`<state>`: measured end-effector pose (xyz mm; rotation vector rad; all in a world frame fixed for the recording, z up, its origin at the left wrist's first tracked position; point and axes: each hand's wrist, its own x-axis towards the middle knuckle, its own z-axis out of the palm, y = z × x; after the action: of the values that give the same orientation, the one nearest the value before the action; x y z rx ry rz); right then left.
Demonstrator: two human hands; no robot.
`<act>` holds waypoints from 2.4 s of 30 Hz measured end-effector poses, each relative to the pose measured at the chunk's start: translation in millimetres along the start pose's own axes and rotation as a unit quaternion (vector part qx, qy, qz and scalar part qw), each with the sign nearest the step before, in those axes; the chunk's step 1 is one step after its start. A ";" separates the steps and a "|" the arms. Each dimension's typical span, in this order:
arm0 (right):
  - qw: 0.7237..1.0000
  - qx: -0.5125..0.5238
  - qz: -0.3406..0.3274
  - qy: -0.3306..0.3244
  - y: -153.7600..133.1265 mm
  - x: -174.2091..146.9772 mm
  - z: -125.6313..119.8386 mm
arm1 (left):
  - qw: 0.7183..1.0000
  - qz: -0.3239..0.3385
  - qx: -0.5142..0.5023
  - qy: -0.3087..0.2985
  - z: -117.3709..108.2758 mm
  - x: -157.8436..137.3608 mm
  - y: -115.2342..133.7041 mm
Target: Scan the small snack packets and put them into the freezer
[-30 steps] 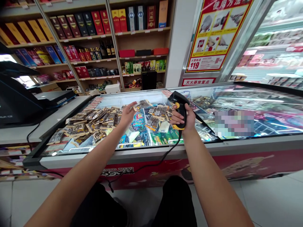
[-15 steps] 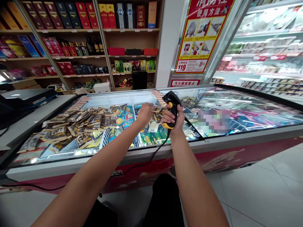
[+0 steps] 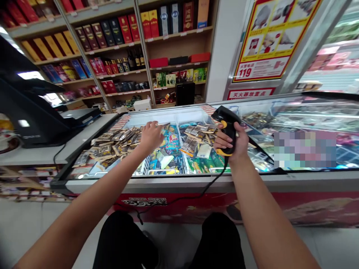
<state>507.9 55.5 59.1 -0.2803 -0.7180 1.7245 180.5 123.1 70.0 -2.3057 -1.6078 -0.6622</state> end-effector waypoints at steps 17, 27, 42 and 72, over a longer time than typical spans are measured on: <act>0.963 -0.262 0.016 0.067 9.3 6.9 7.4 | 0.968 -0.198 0.006 -0.151 -46.4 -29.6 -158.4; 0.984 -0.147 0.060 0.077 8.4 8.3 4.7 | 0.972 -0.169 0.072 -0.145 -53.9 -42.0 -157.2; 0.939 -0.237 0.250 -0.014 18.6 17.9 -20.5 | 0.911 -0.026 -0.399 0.104 6.2 -15.2 -52.3; 0.897 -0.313 0.306 -0.061 28.7 17.8 -18.5 | 0.894 -0.097 -0.438 0.010 43.2 -17.7 -47.0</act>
<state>490.0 74.5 30.8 -0.9305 -1.3838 2.0597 141.1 145.0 21.4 -2.6642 -1.7694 -1.7545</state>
